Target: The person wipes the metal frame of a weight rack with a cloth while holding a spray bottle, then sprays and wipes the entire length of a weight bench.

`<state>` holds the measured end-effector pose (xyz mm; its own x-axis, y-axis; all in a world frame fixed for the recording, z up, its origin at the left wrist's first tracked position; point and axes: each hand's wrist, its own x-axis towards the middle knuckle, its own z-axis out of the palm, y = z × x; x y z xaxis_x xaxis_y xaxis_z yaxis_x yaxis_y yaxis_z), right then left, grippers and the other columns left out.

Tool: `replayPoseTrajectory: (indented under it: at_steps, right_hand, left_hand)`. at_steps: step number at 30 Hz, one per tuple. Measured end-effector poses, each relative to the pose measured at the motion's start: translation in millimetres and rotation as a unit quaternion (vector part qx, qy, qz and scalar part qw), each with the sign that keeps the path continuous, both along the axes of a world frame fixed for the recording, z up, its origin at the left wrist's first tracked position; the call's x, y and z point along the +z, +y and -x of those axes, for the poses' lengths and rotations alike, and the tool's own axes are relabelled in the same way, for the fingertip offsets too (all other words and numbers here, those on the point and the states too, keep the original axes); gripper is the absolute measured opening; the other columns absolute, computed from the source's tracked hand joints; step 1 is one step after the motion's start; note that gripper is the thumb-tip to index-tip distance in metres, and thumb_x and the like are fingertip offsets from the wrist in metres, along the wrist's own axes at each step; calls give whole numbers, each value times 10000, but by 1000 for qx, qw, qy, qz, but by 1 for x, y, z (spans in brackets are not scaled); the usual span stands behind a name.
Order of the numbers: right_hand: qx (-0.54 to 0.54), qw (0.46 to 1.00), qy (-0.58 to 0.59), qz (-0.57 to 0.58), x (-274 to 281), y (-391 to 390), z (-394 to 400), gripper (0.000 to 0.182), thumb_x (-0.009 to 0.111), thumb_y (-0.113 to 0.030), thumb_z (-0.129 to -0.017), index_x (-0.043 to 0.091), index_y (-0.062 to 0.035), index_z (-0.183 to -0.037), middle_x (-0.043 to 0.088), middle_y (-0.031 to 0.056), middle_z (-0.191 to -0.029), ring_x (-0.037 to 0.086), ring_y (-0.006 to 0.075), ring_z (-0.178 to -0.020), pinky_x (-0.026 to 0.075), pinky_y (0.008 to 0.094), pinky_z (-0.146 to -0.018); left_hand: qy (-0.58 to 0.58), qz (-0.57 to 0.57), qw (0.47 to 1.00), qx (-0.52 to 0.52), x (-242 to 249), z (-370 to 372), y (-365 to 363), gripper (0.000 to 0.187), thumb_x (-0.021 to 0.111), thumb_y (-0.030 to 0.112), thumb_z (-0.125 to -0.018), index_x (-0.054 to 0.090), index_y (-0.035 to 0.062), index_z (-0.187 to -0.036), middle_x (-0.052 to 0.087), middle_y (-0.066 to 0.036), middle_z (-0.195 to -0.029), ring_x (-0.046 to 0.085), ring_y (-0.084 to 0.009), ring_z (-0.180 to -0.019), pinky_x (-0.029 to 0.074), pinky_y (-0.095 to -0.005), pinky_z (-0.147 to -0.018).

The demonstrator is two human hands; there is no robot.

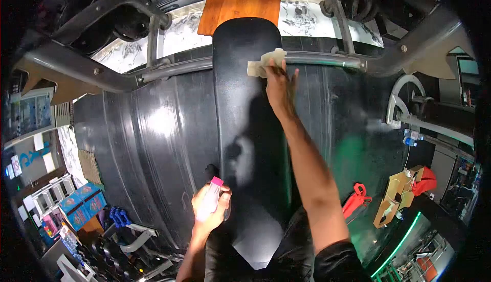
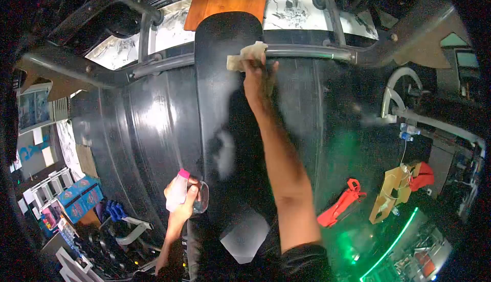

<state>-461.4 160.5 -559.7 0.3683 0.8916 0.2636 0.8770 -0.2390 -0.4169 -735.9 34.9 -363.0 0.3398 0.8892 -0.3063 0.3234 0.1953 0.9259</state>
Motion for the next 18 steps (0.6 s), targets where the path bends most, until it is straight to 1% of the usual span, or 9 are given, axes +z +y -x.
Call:
replayPoseTrajectory:
  at_steps: [2,3,5,6,8,9,11,15,18]
  right_hand:
    - [-86,990,-104,28,-5,8,24,290,477,-119,-892,573,-69,-1162,511,171,-1277,421,303,-1262,281,603,-1022]
    - [-42,997,-58,37,-10,13,37,290,452,-137,-906,571,-47,-1156,452,202,-1324,372,317,-1290,247,589,-1049]
    - [-74,995,20,-61,-97,36,55,311,537,-71,-813,629,-129,-1105,549,93,-1264,328,323,-1317,211,610,-1058]
    - [-73,995,24,-63,-76,32,52,311,537,-71,-813,629,-129,-1105,549,93,-1264,328,323,-1317,211,610,-1058]
    - [40,999,-2,13,-7,10,35,264,496,-151,-870,646,-138,-1086,533,50,-1272,352,254,-1300,204,583,-1077]
    - [43,999,-2,11,-6,1,29,264,496,-151,-870,646,-138,-1086,533,50,-1272,352,254,-1300,204,583,-1077]
    - [104,994,-36,-8,-6,-8,14,263,522,-155,-843,663,-187,-1062,560,-22,-1243,361,224,-1293,202,579,-1081]
    - [112,990,-84,26,0,-29,6,248,541,-169,-826,668,-194,-1037,573,-28,-1238,369,227,-1286,221,586,-1071]
    - [107,993,-39,-2,-5,-46,9,223,555,-177,-829,670,-164,-1020,576,9,-1235,401,240,-1264,246,595,-1054]
  left_hand:
    - [7,-7,1000,-1,0,3,-4,143,652,124,-850,598,-1,-893,634,-61,-700,580,-97,-539,466,-236,-512]
    - [14,-6,1000,2,-2,5,-7,141,651,121,-850,597,-1,-894,635,-62,-702,582,-98,-540,466,-237,-513]
    - [25,-6,1000,6,0,4,-13,139,649,118,-850,596,-2,-895,636,-63,-704,583,-99,-541,467,-237,-513]
    - [27,-14,1000,7,3,2,-15,134,644,117,-853,595,0,-894,634,-61,-699,583,-100,-540,468,-238,-513]
    - [30,-20,999,9,5,-2,-23,129,639,116,-856,593,1,-892,631,-58,-695,583,-101,-538,468,-240,-513]
    - [24,-7,1000,13,3,-5,-28,123,635,112,-857,593,2,-892,628,-56,-689,582,-102,-537,467,-242,-514]
    - [20,-1,1000,7,-4,-11,-35,111,632,100,-857,597,4,-903,617,-48,-670,575,-100,-530,463,-241,-517]
    - [43,-17,998,-40,-14,-24,-48,94,645,79,-839,613,18,-902,602,-36,-650,568,-87,-527,448,-235,-504]
    - [47,-22,996,-69,-13,-30,-53,95,656,83,-832,624,18,-894,596,-26,-642,564,-83,-524,440,-235,-497]
